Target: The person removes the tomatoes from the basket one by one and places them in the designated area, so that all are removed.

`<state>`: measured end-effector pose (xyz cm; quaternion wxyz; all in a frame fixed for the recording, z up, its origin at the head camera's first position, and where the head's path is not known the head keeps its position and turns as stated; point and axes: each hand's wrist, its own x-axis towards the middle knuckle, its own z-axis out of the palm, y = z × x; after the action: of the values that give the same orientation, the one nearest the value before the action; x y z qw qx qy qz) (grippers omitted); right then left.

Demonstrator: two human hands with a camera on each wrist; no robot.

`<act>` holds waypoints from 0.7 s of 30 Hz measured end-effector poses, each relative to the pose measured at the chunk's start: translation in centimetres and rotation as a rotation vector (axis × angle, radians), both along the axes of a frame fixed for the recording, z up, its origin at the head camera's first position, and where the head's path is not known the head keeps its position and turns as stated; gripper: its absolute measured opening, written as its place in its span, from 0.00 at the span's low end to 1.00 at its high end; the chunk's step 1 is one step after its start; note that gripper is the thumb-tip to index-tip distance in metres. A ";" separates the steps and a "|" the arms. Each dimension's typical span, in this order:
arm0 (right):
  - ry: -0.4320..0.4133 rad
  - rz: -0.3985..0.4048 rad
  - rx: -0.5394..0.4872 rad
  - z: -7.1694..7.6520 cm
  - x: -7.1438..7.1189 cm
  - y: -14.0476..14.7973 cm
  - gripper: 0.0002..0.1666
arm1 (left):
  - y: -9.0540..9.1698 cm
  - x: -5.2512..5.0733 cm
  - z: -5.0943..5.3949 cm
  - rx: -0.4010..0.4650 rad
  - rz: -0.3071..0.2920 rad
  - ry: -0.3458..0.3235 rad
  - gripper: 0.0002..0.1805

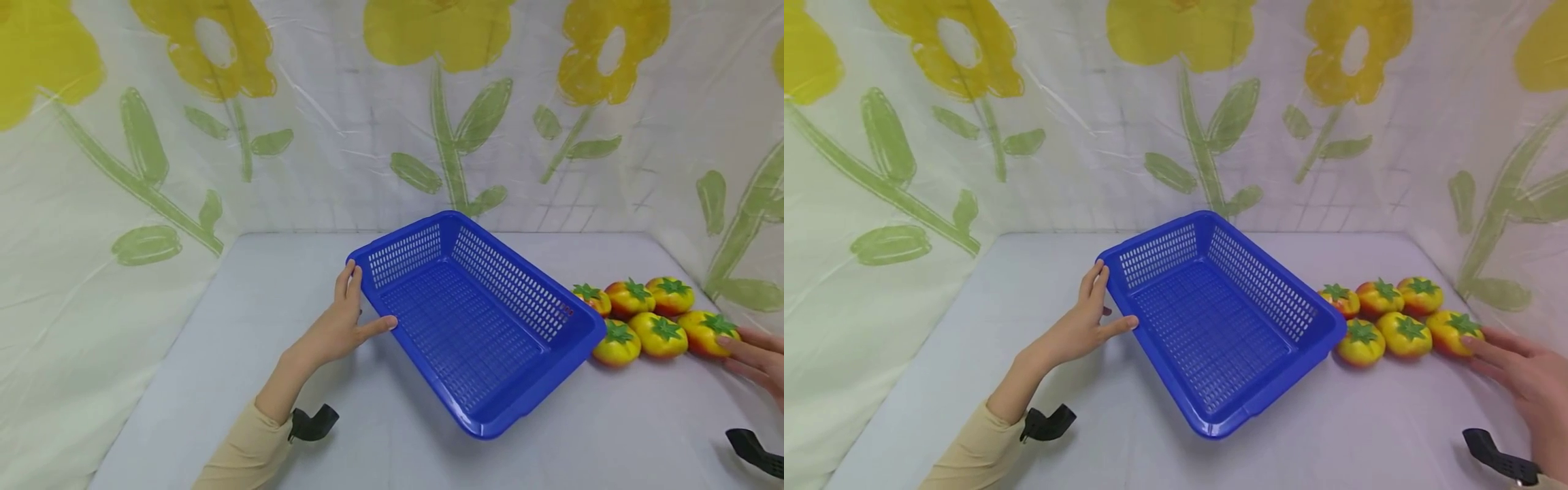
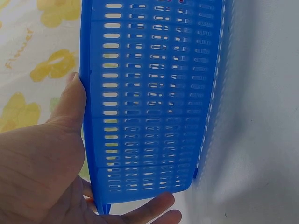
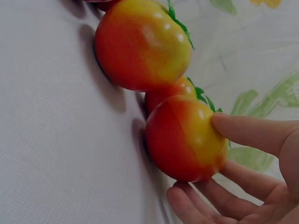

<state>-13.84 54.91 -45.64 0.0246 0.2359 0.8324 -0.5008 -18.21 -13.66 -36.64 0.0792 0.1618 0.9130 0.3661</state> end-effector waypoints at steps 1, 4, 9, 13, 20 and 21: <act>-0.006 0.026 0.030 -0.1 0.0 0.1 0.57 | 0.0 0.0 0.0 -0.002 0.001 -0.003 0.65; 0.001 0.074 0.074 -0.3 0.0 0.1 0.55 | 0.0 0.0 0.0 -0.009 0.004 -0.007 0.65; -0.001 0.101 0.093 -0.1 -0.1 -0.2 0.52 | -0.1 0.2 0.1 -0.013 0.004 -0.013 0.65; -0.011 0.072 0.100 0.1 -0.2 -0.5 0.53 | -0.1 0.3 0.0 -0.010 0.003 -0.012 0.65; -0.016 0.069 0.119 -0.4 -0.6 0.0 0.55 | 0.1 0.1 -0.3 -0.013 0.000 0.002 0.65; -0.015 0.072 0.117 -0.5 -0.6 0.0 0.55 | 0.1 0.1 -0.3 -0.015 -0.001 0.004 0.65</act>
<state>-14.43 54.96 -46.10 0.0349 0.2106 0.8680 -0.4483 -18.13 -13.55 -36.93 0.0789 0.1622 0.9158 0.3587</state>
